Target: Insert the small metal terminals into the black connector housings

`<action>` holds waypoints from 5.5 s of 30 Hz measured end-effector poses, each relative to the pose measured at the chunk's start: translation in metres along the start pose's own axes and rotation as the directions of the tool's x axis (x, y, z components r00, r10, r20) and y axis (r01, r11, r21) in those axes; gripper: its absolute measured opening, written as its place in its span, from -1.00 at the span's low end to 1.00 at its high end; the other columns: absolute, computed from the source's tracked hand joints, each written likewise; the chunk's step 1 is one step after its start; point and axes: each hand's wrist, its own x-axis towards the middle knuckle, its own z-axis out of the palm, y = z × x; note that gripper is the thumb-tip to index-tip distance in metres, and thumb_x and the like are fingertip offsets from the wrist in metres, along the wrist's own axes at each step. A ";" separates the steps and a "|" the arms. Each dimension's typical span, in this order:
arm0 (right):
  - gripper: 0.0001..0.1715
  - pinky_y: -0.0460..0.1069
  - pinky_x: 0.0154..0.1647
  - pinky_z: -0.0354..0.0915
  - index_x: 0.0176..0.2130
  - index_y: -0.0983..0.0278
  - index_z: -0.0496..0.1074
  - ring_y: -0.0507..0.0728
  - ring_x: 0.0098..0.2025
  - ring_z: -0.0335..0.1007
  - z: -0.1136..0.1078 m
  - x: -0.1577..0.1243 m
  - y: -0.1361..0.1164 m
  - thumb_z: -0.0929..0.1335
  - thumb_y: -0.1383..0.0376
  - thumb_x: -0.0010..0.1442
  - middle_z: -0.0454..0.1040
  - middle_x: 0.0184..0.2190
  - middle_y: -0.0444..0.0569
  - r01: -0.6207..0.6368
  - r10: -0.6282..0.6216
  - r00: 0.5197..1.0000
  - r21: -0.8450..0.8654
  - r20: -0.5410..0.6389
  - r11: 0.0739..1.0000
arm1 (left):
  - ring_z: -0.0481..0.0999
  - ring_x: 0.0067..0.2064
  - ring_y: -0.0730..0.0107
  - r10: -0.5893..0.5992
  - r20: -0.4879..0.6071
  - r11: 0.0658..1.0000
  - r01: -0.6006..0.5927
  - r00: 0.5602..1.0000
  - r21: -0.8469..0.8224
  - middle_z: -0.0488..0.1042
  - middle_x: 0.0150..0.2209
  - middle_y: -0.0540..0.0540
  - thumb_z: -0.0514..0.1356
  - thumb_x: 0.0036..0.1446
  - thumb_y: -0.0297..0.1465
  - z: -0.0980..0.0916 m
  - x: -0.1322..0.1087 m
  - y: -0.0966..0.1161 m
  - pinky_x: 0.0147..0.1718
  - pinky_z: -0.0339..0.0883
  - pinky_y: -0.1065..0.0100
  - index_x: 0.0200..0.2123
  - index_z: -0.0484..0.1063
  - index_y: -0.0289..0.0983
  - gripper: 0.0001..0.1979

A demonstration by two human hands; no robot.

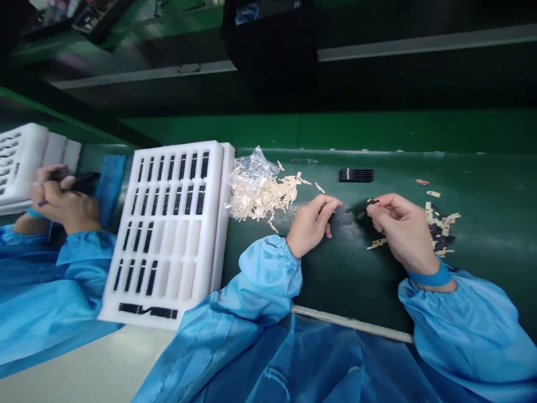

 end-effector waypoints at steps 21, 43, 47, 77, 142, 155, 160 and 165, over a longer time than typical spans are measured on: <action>-0.72 -0.03 -0.46 0.46 -0.34 0.19 0.39 0.06 -0.52 0.49 0.023 -0.013 0.001 0.51 0.12 0.18 0.52 -0.50 -0.13 0.134 -0.140 0.987 -0.072 -0.080 0.988 | 0.67 -0.02 0.23 -0.017 0.218 0.919 0.101 0.976 -0.382 0.63 -0.03 -0.21 0.15 0.38 -0.36 0.019 -0.003 -0.006 -0.12 0.62 0.29 0.11 0.45 -0.28 -0.71; -0.84 -0.08 -0.60 0.29 -0.38 0.18 0.43 0.02 -0.58 0.37 0.016 -0.013 0.003 0.48 0.32 0.17 0.45 -0.57 -0.19 0.206 -0.206 0.978 -0.218 0.025 0.954 | 0.69 -0.12 0.26 -0.137 0.263 0.815 0.260 0.955 -0.518 0.66 -0.03 -0.20 0.38 0.15 -0.37 0.011 -0.002 0.005 -0.06 0.59 0.26 0.09 0.55 -0.31 -0.58; -0.83 -0.06 -0.61 0.28 -0.39 0.16 0.42 0.05 -0.57 0.37 0.016 -0.013 0.004 0.48 0.31 0.17 0.45 -0.56 -0.17 0.201 -0.202 0.979 -0.216 0.016 0.955 | 0.69 -0.13 0.30 -0.128 0.248 0.814 0.244 0.960 -0.527 0.66 -0.05 -0.19 0.36 0.17 -0.42 0.012 -0.003 0.004 -0.07 0.58 0.30 0.10 0.54 -0.33 -0.59; -0.81 -0.04 -0.58 0.27 -0.37 0.17 0.39 0.04 -0.55 0.35 0.018 -0.014 0.003 0.48 0.28 0.19 0.42 -0.55 -0.19 0.176 -0.181 0.983 -0.233 0.001 0.956 | 0.68 -0.10 0.29 -0.129 0.227 0.839 0.229 0.965 -0.493 0.66 -0.06 -0.17 0.37 0.17 -0.37 0.016 -0.005 0.003 -0.03 0.57 0.28 0.11 0.53 -0.29 -0.57; -0.85 0.05 -0.35 0.40 -0.14 0.18 0.53 0.12 -0.40 0.47 0.013 -0.020 0.002 0.42 0.33 0.25 0.54 -0.38 -0.08 0.486 -0.581 0.812 -0.501 -0.043 0.716 | 0.63 -0.37 0.44 -0.126 0.165 0.851 0.192 0.978 -0.489 0.68 -0.16 -0.27 0.33 0.21 -0.09 0.014 -0.006 0.012 -0.49 0.38 0.49 -0.15 0.39 -0.33 -0.58; -0.93 -0.03 -0.43 0.34 -0.18 0.21 0.52 0.04 -0.44 0.37 0.022 -0.019 -0.004 0.44 0.33 0.27 0.45 -0.39 -0.11 0.498 -0.567 0.823 -0.536 0.042 0.682 | 0.65 -0.02 0.32 0.041 0.091 0.957 -0.013 0.995 -0.289 0.65 -0.08 -0.15 0.18 0.33 -0.41 0.021 -0.007 0.001 0.06 0.46 0.31 0.09 0.41 -0.29 -0.72; -0.95 -0.02 -0.42 0.32 -0.25 0.21 0.49 0.03 -0.45 0.36 0.023 -0.021 0.002 0.43 0.37 0.27 0.46 -0.42 -0.13 0.534 -0.610 0.789 -0.568 0.070 0.626 | 0.66 -0.14 0.38 -0.013 0.082 0.959 0.035 0.997 -0.282 0.65 -0.17 -0.10 0.18 0.30 -0.42 0.024 -0.008 -0.002 -0.15 0.50 0.41 0.11 0.41 -0.27 -0.68; -0.89 -0.04 -0.44 0.28 -0.32 0.22 0.45 0.01 -0.47 0.32 0.024 -0.022 0.001 0.44 0.39 0.22 0.40 -0.46 -0.16 0.508 -0.584 0.810 -0.554 0.048 0.659 | 0.63 -0.29 0.44 -0.102 0.074 0.911 0.123 0.992 -0.394 0.64 -0.26 -0.08 0.29 0.23 -0.35 0.032 -0.011 -0.002 -0.27 0.52 0.43 -0.03 0.41 -0.30 -0.72</action>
